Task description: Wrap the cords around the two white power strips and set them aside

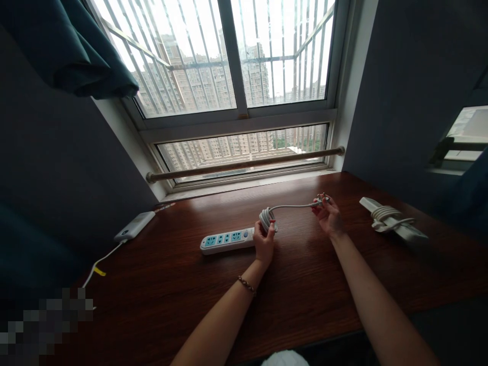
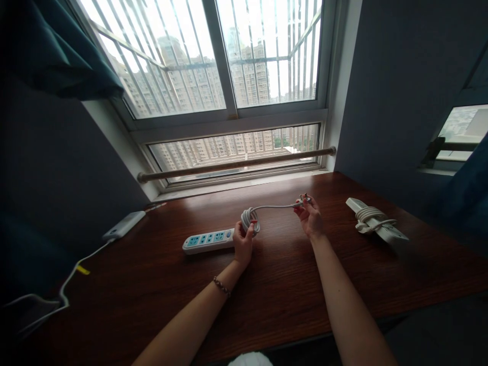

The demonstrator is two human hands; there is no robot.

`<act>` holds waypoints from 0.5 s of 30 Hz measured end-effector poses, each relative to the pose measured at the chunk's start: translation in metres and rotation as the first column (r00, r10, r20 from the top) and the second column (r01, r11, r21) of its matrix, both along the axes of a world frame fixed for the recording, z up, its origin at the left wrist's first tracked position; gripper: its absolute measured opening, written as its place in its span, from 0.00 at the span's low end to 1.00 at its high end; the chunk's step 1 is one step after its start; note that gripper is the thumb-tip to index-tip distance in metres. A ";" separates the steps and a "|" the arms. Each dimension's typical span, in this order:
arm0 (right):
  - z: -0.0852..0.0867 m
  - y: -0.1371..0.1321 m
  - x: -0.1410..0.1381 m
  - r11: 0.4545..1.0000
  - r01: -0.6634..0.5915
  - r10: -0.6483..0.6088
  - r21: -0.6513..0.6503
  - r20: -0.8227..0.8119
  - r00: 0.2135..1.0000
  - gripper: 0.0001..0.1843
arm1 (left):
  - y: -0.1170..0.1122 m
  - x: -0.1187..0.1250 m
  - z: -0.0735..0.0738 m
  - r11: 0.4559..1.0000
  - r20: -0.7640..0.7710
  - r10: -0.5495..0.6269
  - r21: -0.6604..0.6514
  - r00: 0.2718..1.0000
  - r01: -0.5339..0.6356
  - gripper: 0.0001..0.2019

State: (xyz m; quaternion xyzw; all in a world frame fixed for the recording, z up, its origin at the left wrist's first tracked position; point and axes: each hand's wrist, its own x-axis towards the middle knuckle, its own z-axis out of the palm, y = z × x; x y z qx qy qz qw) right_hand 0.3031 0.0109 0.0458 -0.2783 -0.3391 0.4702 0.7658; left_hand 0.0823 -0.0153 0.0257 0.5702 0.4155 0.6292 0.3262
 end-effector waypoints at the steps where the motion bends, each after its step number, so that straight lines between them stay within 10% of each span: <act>1: 0.000 0.000 0.000 1.000 -0.017 0.017 -0.014 0.009 1.000 0.13 | -0.001 -0.001 0.000 1.000 -0.047 0.002 0.020 0.999 -0.001 0.12; 8: -0.002 -0.002 0.002 0.977 -0.184 0.180 -0.106 -0.045 0.983 0.10 | -0.004 -0.010 0.003 0.990 -0.285 0.024 0.142 0.958 0.018 0.12; 15: -0.011 0.000 -0.008 0.932 -0.290 0.274 -0.216 -0.103 0.956 0.05 | 0.000 -0.014 0.007 0.995 -0.143 -0.011 0.101 0.990 0.025 0.11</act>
